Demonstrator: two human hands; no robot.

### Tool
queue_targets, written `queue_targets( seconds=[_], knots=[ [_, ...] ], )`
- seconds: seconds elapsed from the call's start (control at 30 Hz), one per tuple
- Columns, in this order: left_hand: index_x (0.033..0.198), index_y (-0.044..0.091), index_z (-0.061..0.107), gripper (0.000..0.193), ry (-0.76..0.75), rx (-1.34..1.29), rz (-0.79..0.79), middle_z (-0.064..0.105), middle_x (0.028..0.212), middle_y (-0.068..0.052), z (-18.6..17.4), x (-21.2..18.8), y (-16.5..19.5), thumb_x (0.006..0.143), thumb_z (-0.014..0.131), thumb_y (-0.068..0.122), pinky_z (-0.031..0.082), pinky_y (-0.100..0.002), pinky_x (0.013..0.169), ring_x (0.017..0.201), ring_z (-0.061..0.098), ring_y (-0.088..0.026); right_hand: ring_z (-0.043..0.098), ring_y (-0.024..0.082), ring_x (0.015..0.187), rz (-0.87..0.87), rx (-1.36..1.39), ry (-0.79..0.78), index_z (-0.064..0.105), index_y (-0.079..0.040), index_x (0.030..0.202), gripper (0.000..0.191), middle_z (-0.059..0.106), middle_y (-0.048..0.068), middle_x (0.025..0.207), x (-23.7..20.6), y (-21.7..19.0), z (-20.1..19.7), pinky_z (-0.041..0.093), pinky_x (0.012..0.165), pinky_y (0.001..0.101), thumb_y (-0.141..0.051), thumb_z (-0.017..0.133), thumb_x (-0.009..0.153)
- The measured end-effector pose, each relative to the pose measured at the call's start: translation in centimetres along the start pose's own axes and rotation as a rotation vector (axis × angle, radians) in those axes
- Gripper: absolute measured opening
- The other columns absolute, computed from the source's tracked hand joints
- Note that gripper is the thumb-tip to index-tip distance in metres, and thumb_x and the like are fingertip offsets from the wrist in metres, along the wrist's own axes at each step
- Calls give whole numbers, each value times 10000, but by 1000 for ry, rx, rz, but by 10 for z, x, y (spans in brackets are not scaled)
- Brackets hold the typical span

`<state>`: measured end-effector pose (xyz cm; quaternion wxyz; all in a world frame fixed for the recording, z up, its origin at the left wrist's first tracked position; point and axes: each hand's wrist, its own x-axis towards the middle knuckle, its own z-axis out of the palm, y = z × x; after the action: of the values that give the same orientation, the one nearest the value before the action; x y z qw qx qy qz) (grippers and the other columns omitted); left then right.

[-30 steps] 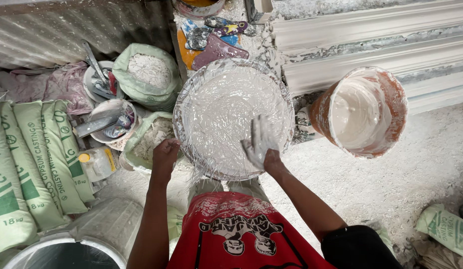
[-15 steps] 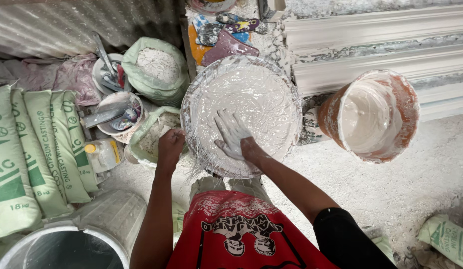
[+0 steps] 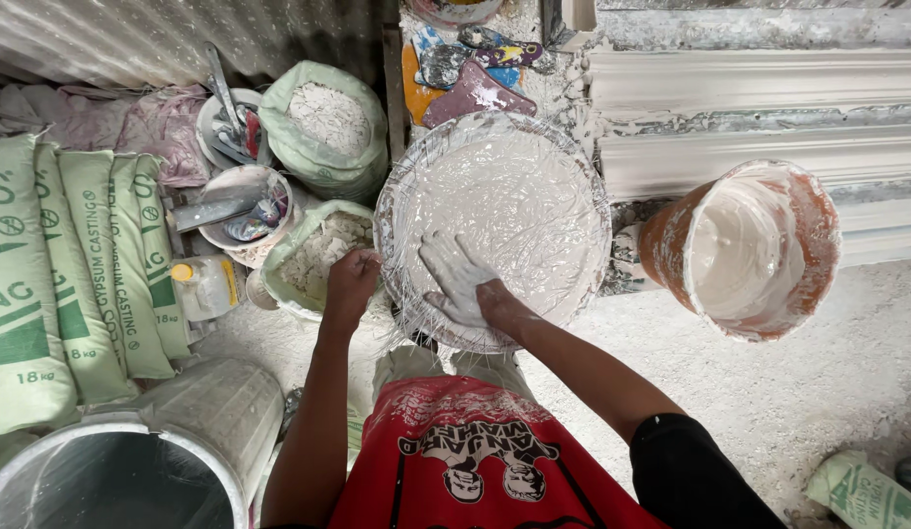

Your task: The person mixes water and fiberglass strands in a basin, then scoops gypsum casting slurry and spreads it by hand over the surface of a large round plaster mold. They repeatedly coat the mold surface and also apply slurry to hanging decorative plaster panels.

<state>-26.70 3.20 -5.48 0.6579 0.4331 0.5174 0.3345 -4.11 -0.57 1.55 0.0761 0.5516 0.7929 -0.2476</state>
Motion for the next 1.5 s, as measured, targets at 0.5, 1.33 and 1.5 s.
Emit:
queue_targets(
  seconds=[0.5,1.33,1.5],
  knots=[
    [1088,8,692,198,-128,317,-89,681,868,-52,-13,1,19,993,604,158,468,-279,650,716,560,-87,587,283,1127,-198,2392,-125,479,-41,1312,395,577,197,1269,11,-2,51,491,1061,418,-367,390,1108],
    [1138,60,697,256,-65,1347,875,694,1116,-122,206,239,191,909,595,108,488,-496,880,1079,633,-297,619,200,1019,493,970,622,594,4,1154,220,641,138,1041,-78,93,16,508,934,324,-162,498,1046],
    [1111,42,707,244,97,1417,833,664,1105,-106,238,261,183,899,629,133,482,-435,892,1076,597,-276,645,189,1069,484,1060,649,629,2,1185,239,681,115,1110,-114,83,20,510,962,314,-119,511,1015]
  ],
)
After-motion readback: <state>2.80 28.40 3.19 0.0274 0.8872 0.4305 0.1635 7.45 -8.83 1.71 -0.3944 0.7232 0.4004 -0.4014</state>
